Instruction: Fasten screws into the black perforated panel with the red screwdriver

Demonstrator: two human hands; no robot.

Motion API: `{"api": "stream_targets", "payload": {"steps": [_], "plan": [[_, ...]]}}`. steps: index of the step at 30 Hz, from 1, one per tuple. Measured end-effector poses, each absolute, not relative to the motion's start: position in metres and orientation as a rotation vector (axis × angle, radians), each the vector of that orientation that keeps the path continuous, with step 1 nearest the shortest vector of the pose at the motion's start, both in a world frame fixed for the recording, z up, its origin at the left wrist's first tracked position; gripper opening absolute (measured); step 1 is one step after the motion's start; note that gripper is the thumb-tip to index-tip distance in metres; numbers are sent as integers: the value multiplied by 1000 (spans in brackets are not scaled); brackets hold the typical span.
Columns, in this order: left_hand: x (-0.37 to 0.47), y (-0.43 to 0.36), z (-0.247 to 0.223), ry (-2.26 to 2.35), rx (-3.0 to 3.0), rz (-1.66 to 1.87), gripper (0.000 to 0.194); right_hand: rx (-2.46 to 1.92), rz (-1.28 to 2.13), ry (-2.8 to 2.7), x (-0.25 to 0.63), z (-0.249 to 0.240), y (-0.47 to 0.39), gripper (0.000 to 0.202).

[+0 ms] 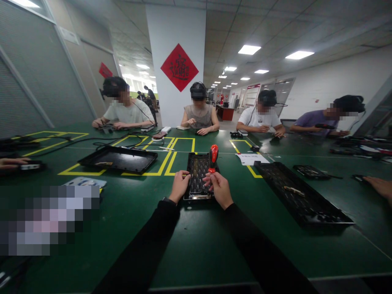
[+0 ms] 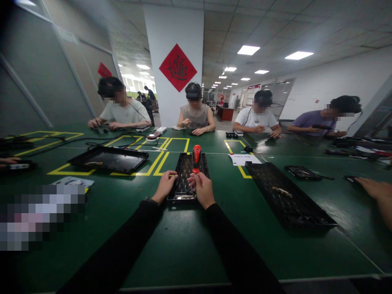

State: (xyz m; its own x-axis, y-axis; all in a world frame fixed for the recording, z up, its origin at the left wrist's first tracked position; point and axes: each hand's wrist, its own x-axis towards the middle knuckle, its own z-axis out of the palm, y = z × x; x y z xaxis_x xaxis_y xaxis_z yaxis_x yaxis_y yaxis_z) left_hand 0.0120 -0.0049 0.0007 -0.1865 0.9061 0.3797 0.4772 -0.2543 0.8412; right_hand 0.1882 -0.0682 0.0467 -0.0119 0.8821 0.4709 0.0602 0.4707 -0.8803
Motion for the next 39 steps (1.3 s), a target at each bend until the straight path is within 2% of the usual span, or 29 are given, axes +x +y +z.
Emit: {"api": "stream_targets", "payload": {"steps": [9, 13, 29, 39], "plan": [[12, -3, -1, 1601, 1680, 1439, 20, -851, 922, -1411, 187, 49, -69, 33], [12, -3, -2, 1594, 1679, 1434, 20, -853, 935, -1361, 186, 48, -69, 27], [12, -2, -1, 1592, 1679, 1432, 20, -886, 785, -1388, 187, 48, -69, 26], [11, -3, -1, 1597, 1685, 1434, 20, -825, 840, -1386, 189, 47, -68, 30]]}}
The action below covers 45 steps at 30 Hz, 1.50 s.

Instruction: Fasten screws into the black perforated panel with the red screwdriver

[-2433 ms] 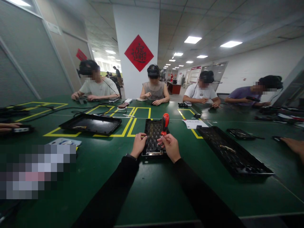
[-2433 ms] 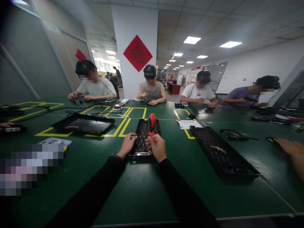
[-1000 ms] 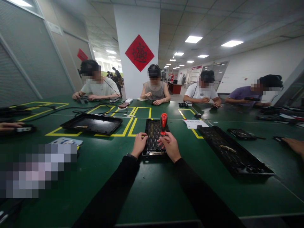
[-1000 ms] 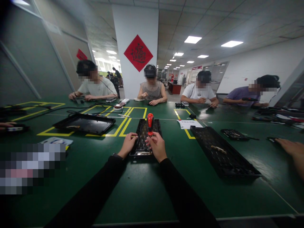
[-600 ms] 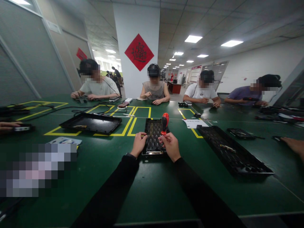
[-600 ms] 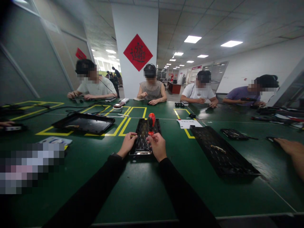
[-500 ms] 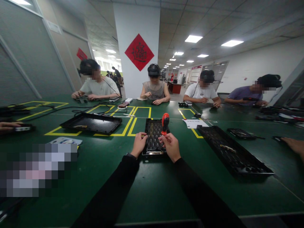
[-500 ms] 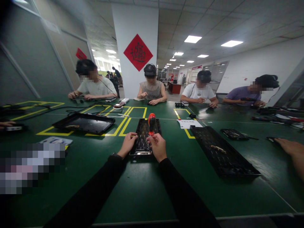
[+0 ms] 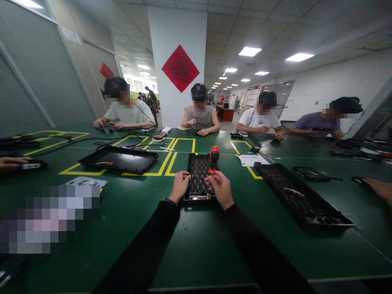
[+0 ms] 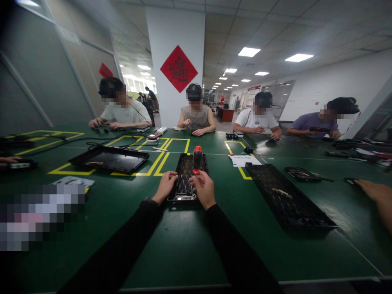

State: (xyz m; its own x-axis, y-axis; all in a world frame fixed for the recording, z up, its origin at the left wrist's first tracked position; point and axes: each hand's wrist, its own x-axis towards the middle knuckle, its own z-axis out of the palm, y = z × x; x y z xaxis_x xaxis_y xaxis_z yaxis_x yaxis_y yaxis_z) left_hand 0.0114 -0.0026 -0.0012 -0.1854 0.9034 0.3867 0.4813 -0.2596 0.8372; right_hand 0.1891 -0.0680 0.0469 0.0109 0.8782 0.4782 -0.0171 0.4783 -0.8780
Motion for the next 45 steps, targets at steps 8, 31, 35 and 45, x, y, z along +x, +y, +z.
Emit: {"api": "stream_targets", "payload": {"steps": [8, 31, 35, 45], "plan": [[12, -3, -1, 1588, 1680, 1437, 19, -867, 749, -1457, 188, 56, -71, 34], [12, -5, 2, 1564, 1687, 1444, 17, -810, 636, -1396, 166, 94, -42, 24], [12, -7, 4, 1560, 1662, 1437, 17, -801, 715, -1357, 164, 97, -45, 30], [13, -9, 4, 1562, 1668, 1457, 15, -625, 865, -1439, 167, 103, -46, 30]]}}
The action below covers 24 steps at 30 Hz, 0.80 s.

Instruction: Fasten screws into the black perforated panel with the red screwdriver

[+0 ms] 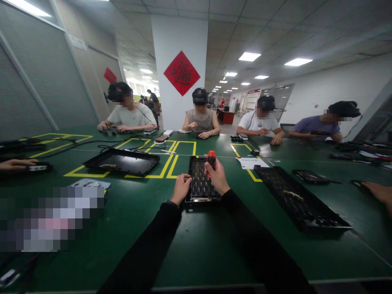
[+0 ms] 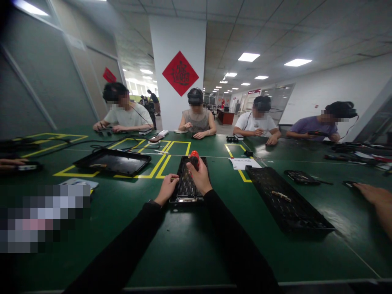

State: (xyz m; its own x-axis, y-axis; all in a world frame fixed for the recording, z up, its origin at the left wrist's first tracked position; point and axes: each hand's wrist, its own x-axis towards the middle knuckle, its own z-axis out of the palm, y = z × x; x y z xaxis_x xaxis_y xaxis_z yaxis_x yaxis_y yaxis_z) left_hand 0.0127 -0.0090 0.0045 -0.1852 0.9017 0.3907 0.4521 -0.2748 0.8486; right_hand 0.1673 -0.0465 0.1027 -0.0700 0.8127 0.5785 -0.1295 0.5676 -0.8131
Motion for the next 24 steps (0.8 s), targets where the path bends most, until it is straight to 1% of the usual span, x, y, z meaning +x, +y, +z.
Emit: {"api": "stream_targets", "payload": {"steps": [6, 10, 15, 18, 22, 24], "plan": [[12, -8, 4, 1574, 1670, 1438, 17, -674, 853, -1350, 177, 86, -47, 26], [12, -8, 4, 1562, 1676, 1442, 18, -643, 827, -1335, 180, 87, -49, 24], [12, -8, 4, 1562, 1651, 1440, 17, -620, 897, -1258, 183, 86, -57, 25], [12, -9, 5, 1563, 1657, 1438, 18, -622, 900, -1193, 185, 82, -57, 19], [12, -9, 5, 1565, 1660, 1437, 17, -632, 855, -1204, 185, 78, -53, 26], [12, -9, 5, 1569, 1657, 1442, 17, -656, 823, -1240, 184, 77, -53, 24]]}}
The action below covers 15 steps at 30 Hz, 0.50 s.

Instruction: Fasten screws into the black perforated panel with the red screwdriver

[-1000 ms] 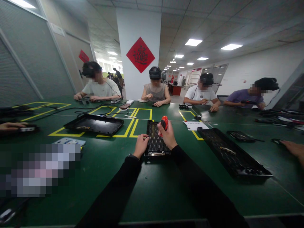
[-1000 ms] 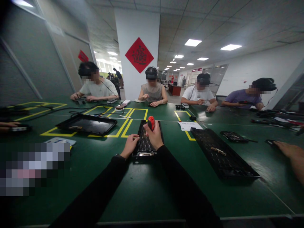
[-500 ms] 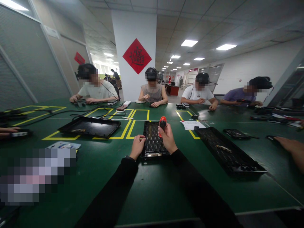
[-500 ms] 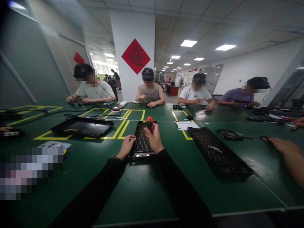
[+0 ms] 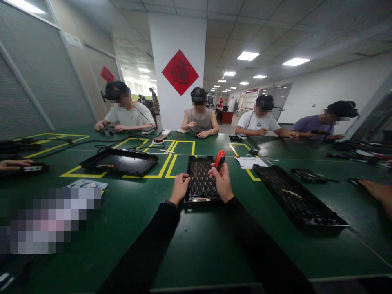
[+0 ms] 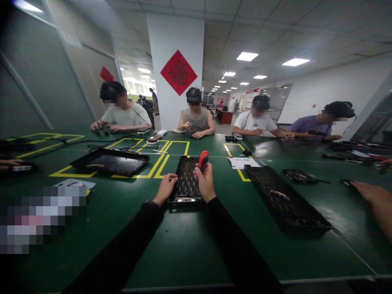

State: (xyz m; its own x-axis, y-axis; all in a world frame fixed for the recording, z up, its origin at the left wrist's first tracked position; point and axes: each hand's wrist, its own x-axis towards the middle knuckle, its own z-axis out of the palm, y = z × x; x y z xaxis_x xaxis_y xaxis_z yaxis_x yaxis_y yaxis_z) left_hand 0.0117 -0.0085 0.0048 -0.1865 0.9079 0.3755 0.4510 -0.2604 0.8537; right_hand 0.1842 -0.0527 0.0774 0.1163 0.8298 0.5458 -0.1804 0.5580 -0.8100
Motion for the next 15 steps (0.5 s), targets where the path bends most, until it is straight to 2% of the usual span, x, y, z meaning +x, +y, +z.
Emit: {"api": "stream_targets", "payload": {"steps": [12, 15], "plan": [[11, -8, 3, 1582, 1677, 1436, 17, -656, 827, -1189, 188, 67, -58, 26], [11, -7, 3, 1577, 1675, 1437, 18, -716, 787, -1191, 190, 60, -56, 34]]}}
